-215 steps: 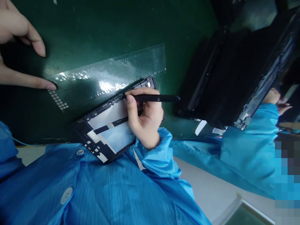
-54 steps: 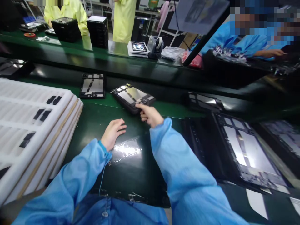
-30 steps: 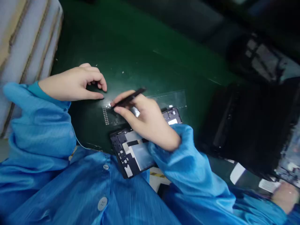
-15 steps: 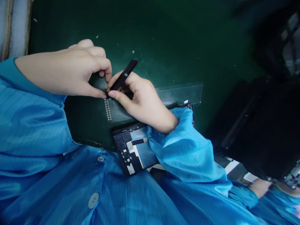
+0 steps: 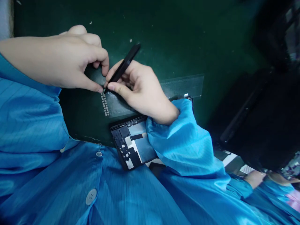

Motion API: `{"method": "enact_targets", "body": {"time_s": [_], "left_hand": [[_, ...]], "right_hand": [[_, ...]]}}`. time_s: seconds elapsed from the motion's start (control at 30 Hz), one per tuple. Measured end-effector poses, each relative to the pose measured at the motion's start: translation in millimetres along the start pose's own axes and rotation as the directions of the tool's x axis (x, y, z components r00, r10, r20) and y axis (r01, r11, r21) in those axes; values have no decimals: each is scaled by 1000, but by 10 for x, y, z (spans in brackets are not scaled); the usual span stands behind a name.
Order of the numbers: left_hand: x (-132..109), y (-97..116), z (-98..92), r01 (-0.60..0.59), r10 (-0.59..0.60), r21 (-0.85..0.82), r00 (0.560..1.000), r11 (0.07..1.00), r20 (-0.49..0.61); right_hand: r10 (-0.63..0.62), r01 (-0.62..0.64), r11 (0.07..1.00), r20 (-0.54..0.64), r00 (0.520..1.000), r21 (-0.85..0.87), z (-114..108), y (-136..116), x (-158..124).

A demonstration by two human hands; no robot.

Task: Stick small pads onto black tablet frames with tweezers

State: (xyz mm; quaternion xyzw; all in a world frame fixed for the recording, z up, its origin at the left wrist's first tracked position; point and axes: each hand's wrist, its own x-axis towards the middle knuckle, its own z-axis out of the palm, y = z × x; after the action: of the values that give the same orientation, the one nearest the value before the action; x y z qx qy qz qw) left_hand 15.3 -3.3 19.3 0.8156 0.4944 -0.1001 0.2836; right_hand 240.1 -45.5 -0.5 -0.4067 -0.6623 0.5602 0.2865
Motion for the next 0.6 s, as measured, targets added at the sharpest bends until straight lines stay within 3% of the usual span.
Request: {"method": "enact_targets", "body": {"time_s": [0.07,0.13,0.23,0.3,0.37,0.47,0.6], "left_hand": [[-1,30,-17,14,-14,25,1000,1000,1],[-7,53,-29,-1,1,35,1000,999,1],[-4,33,-20,-20,20,30,1000,999,5],[14,-20,10,-38,38,-2,999,999,-27],[38,-91,55,-56,52,-42,995,998,-85],[63,-196,127,-68,55,-83,987,994,-149],[74,-278,184,-124,94,-140,975,982,-204]], "right_hand": [[18,-7,991,-85,996,133,21,-82,-213],[46,4,982,-261,964,187,107,-168,-550],[100,-31,991,-580,809,128,342,-197,-1094],[80,-50,997,-687,722,64,500,-128,-1339],[22,-26,1000,-702,712,5,603,-29,-1444],[-47,5,998,-673,738,-65,648,83,-1428],[-101,11,990,-667,738,-139,639,76,-1401]]}}
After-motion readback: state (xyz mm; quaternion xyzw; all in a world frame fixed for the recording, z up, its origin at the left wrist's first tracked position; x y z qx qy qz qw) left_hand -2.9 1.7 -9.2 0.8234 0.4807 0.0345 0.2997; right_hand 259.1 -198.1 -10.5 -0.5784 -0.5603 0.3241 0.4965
